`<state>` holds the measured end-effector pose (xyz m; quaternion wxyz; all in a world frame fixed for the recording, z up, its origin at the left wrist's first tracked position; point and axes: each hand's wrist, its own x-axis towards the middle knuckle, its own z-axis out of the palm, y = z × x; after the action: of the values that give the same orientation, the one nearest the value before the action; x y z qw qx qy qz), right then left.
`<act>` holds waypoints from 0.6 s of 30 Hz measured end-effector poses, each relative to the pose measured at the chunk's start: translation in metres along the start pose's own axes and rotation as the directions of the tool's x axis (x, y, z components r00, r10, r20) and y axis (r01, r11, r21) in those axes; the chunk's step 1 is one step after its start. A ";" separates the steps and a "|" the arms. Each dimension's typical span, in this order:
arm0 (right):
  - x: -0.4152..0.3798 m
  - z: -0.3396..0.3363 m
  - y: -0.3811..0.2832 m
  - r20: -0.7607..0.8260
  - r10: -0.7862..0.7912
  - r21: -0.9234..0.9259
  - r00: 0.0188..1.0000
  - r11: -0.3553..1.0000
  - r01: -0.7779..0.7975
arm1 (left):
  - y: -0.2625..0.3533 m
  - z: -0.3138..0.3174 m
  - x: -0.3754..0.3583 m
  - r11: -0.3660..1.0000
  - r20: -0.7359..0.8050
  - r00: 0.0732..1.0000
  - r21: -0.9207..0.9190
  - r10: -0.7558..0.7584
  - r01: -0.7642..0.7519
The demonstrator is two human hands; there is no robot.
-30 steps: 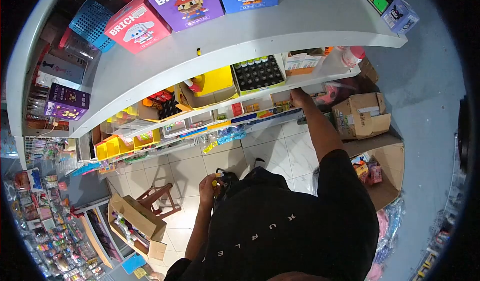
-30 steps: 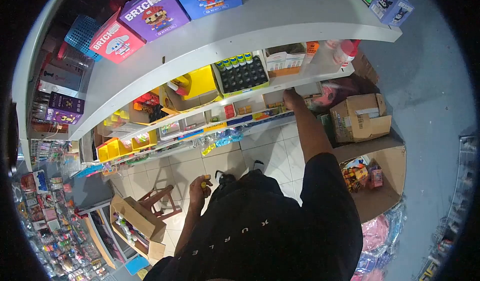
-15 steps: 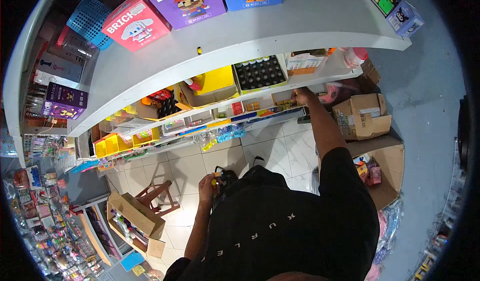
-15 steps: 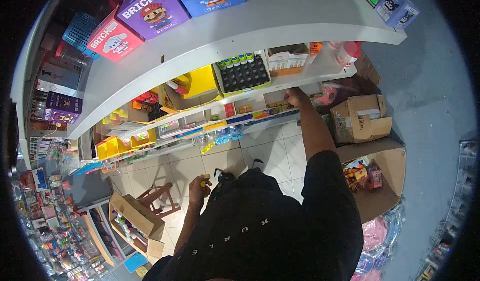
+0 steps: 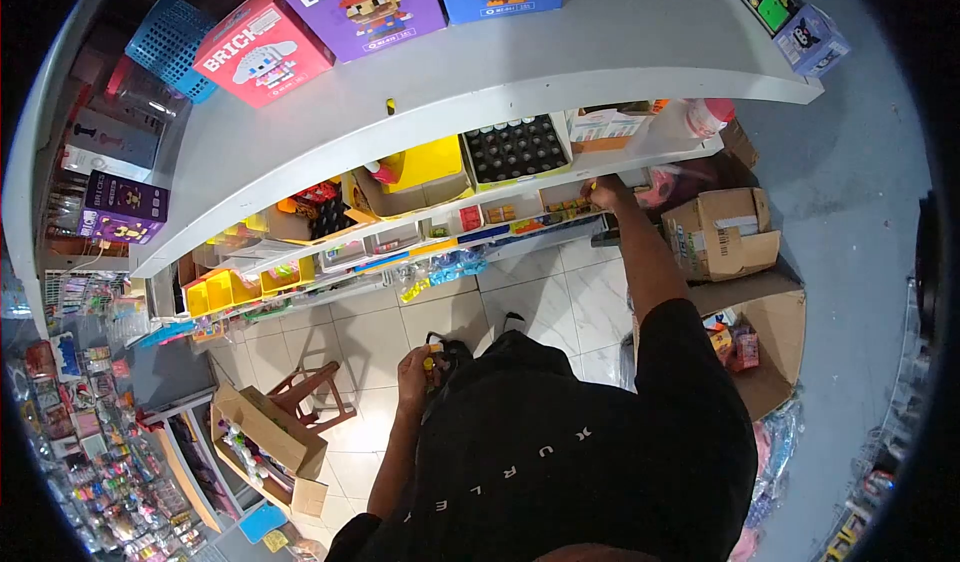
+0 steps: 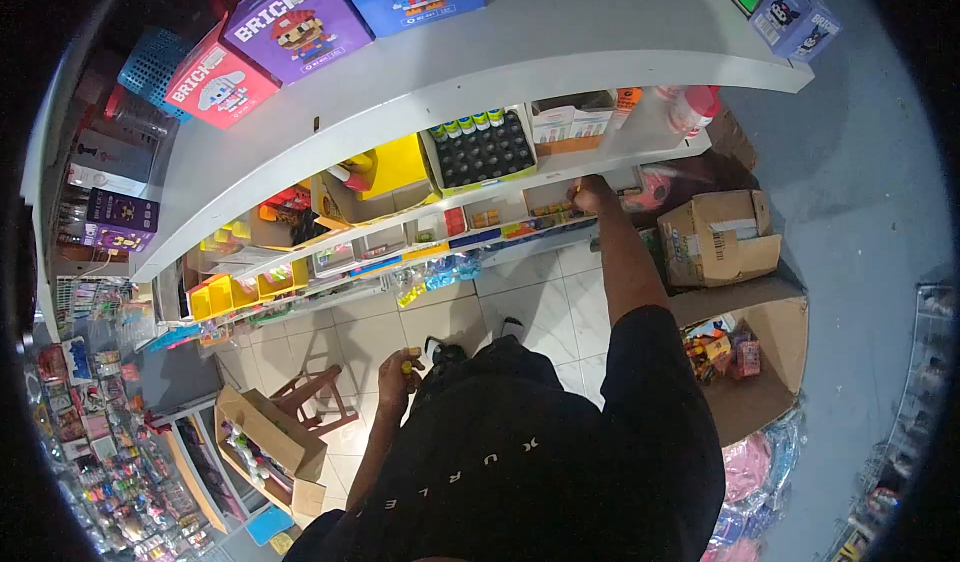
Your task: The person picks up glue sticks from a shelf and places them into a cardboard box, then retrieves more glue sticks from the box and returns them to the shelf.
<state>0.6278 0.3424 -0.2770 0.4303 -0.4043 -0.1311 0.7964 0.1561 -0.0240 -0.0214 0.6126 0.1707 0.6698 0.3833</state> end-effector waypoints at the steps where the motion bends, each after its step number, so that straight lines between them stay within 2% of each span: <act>1: 0.015 -0.014 0.002 -0.063 0.001 -0.046 0.998 0.999 -0.004 | -0.001 -0.001 0.002 1.000 0.005 1.000 0.009 0.011 -0.011; 2: 0.034 -0.036 0.010 0.027 -0.152 -0.348 0.988 0.925 0.151 | -0.005 -0.003 0.004 1.000 0.010 1.000 0.018 0.021 -0.021; 4: 0.026 -0.024 0.011 0.057 -0.227 -0.486 0.972 0.844 0.226 | -0.007 -0.003 0.005 1.000 0.010 1.000 0.011 0.024 -0.024; 6: 0.013 0.000 0.009 -0.076 -0.072 -0.141 0.994 0.988 0.061 | -0.006 -0.001 0.005 1.000 0.000 1.000 -0.022 0.015 -0.015; 7: 0.009 0.009 0.008 -0.138 0.006 0.048 0.990 0.999 0.001 | -0.005 0.001 0.005 1.000 -0.001 1.000 -0.018 0.016 -0.016; 10: -0.003 0.036 0.002 -0.204 -0.047 -0.106 0.978 0.994 0.025 | -0.003 0.002 0.004 1.000 0.001 1.000 -0.004 0.022 -0.022; 11: -0.014 0.043 0.000 -0.193 -0.161 -0.392 0.968 0.917 0.075 | -0.007 -0.001 0.007 1.000 0.005 1.000 0.001 0.028 -0.028; 12: -0.026 0.052 -0.002 -0.178 -0.273 -0.646 0.945 0.757 0.097 | -0.010 -0.003 0.008 0.999 0.009 0.999 0.006 0.033 -0.033; 13: -0.038 0.058 -0.002 -0.117 -0.369 -0.842 0.922 0.529 0.105 | -0.011 -0.004 0.007 1.000 0.008 1.000 0.007 0.025 -0.025; 14: -0.047 0.065 -0.005 -0.026 -0.441 -0.963 0.897 0.252 0.096 | -0.012 -0.005 0.006 1.000 0.006 1.000 0.005 0.019 -0.019; 15: -0.051 0.068 -0.006 0.083 -0.482 -0.997 0.872 -0.046 0.069 | -0.010 -0.004 0.006 1.000 0.003 1.000 0.004 0.013 -0.013; 16: -0.054 0.070 -0.006 0.198 -0.487 -0.941 0.851 -0.339 0.024 | -0.009 -0.003 0.006 1.000 -0.003 1.000 0.005 0.018 -0.018; 18: -0.053 0.072 -0.004 0.151 -0.435 -0.928 0.888 -0.372 -0.024 | -0.007 -0.001 0.002 1.000 -0.013 1.000 0.011 0.022 -0.022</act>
<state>0.5917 0.3132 -0.2010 0.0769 -0.6546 -0.7285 0.1867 0.1566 -0.0272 -0.0276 0.6030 0.1788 0.6741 0.3873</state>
